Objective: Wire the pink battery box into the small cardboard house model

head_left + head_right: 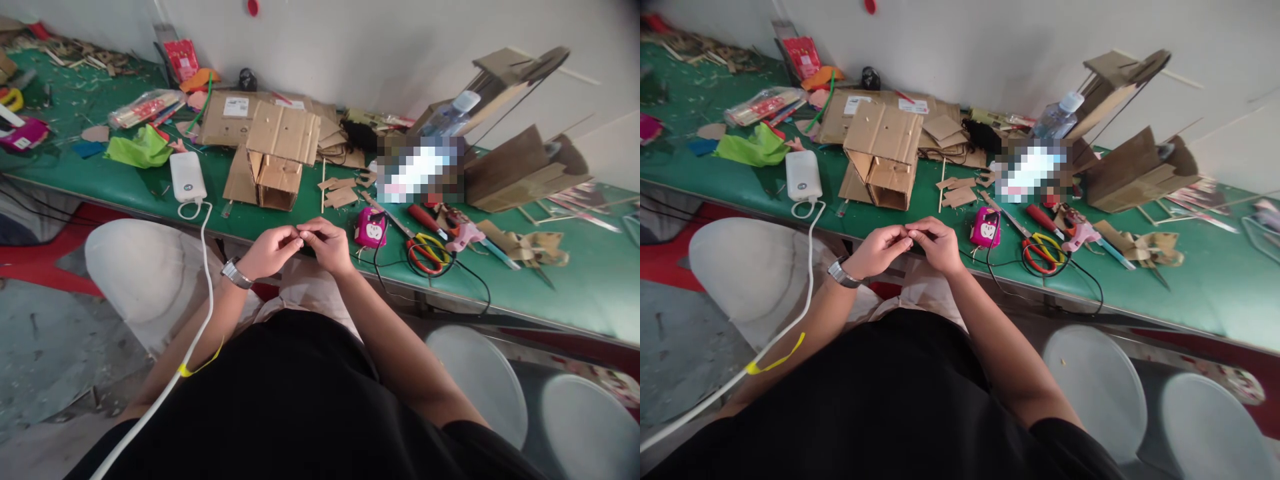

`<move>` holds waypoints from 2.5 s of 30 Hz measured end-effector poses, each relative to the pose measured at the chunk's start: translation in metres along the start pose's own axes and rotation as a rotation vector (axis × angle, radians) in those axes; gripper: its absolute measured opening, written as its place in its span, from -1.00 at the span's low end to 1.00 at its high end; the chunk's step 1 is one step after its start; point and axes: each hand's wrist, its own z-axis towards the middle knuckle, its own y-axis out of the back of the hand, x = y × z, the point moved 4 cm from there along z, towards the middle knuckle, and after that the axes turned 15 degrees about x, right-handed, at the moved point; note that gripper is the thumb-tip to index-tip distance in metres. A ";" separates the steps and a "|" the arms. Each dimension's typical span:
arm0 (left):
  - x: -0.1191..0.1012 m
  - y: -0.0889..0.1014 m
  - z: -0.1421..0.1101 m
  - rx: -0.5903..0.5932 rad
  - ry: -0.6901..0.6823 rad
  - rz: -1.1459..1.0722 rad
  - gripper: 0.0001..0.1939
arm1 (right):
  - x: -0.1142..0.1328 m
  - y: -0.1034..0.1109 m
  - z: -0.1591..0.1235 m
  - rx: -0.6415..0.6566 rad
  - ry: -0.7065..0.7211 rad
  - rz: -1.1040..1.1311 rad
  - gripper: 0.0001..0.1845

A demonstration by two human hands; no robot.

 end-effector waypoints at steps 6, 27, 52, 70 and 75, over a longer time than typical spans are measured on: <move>0.004 0.005 0.006 -0.150 0.009 -0.296 -0.71 | -0.010 0.002 -0.001 -0.054 -0.090 0.098 -0.52; 0.000 0.025 -0.008 -0.419 0.086 -0.242 -0.73 | 0.004 -0.007 -0.001 0.128 -0.115 -0.035 -0.47; 0.001 0.016 -0.016 -0.439 -0.025 0.157 -0.80 | 0.019 -0.028 -0.002 0.207 0.110 -0.397 -0.50; -0.003 0.018 -0.020 -0.306 0.075 0.381 -0.77 | 0.001 -0.020 0.017 0.239 -0.088 -0.105 -0.61; -0.005 0.019 -0.025 -0.218 0.161 0.304 -0.70 | -0.003 -0.019 0.014 0.171 -0.088 -0.077 -0.61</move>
